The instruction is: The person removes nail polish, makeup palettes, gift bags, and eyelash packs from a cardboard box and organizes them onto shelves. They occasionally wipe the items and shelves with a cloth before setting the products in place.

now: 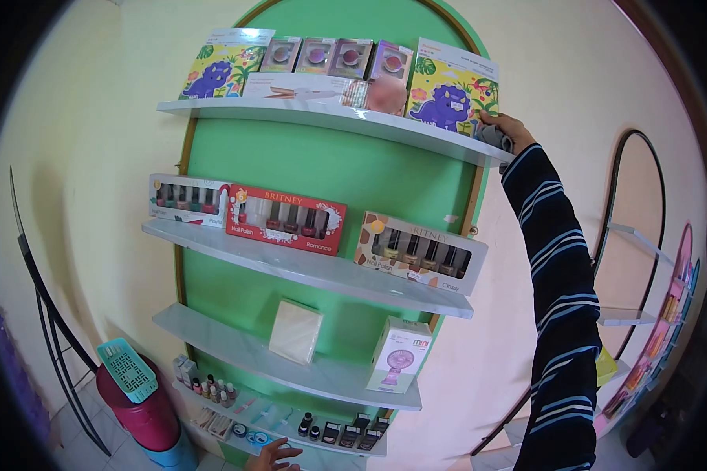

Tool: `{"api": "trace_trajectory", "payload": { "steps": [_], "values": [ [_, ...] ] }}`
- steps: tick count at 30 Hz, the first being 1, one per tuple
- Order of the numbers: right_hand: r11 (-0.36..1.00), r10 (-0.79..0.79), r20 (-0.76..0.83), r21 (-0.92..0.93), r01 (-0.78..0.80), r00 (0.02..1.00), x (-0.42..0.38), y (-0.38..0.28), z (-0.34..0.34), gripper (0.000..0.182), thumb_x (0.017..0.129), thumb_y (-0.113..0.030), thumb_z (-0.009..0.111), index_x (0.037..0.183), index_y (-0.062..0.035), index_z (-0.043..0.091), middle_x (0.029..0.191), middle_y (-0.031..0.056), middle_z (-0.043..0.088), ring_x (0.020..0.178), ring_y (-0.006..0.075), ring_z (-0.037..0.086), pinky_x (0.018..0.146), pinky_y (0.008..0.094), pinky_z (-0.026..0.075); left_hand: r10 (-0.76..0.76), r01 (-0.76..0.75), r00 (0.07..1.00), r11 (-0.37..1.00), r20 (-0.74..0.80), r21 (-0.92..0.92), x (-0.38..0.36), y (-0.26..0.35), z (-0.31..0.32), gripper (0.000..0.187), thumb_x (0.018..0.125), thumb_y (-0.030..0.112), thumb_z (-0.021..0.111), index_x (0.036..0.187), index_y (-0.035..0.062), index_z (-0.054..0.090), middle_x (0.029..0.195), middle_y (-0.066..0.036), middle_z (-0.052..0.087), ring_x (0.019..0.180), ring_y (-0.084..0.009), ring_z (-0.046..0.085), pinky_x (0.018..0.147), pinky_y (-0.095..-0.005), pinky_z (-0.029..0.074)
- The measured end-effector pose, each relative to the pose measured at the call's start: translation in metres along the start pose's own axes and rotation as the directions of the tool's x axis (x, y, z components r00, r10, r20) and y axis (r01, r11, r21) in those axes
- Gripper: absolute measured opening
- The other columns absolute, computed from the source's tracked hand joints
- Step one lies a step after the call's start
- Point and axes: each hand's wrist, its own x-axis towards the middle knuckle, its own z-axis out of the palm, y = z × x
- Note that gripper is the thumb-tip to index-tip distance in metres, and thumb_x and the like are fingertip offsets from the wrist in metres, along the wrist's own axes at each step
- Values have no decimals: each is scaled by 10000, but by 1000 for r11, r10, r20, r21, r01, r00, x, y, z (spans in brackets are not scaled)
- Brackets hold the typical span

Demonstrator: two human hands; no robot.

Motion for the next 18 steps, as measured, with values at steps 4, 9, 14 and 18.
{"api": "trace_trajectory", "payload": {
  "steps": [4,9,14,18],
  "values": [
    [979,49,-152,-187,-78,987,4,-9,2,277,697,-208,675,846,16,607,780,100,618,621,164,589,572,257,477,-13,11,999,999,-31,-40,1,0,4,439,819,142,521,1213,26,364,1031,-129,534,908,-203,529,735,-298,422],
    [962,14,-150,-266,-54,989,-5,-11,-1,362,631,-252,728,812,39,609,743,109,615,574,174,583,542,260,472,-81,80,997,996,-6,-46,-2,-1,1,442,827,136,509,1226,37,345,1048,-128,522,946,-209,522,743,-296,422],
    [938,-169,-44,-313,147,985,-3,-3,-18,370,716,-349,638,836,0,608,791,133,599,684,175,591,605,266,478,-103,104,995,991,15,-82,-3,8,2,432,834,116,494,1232,52,340,1062,-133,512,993,-203,505,764,-297,418],
    [975,-108,-81,-202,90,991,56,-14,-115,274,727,-172,499,953,-29,559,731,103,559,620,178,508,577,303,445,-121,118,992,990,-27,-75,-7,2,2,513,720,14,529,1196,-11,340,1073,-132,506,983,-199,513,848,-298,389]
  ]
}}
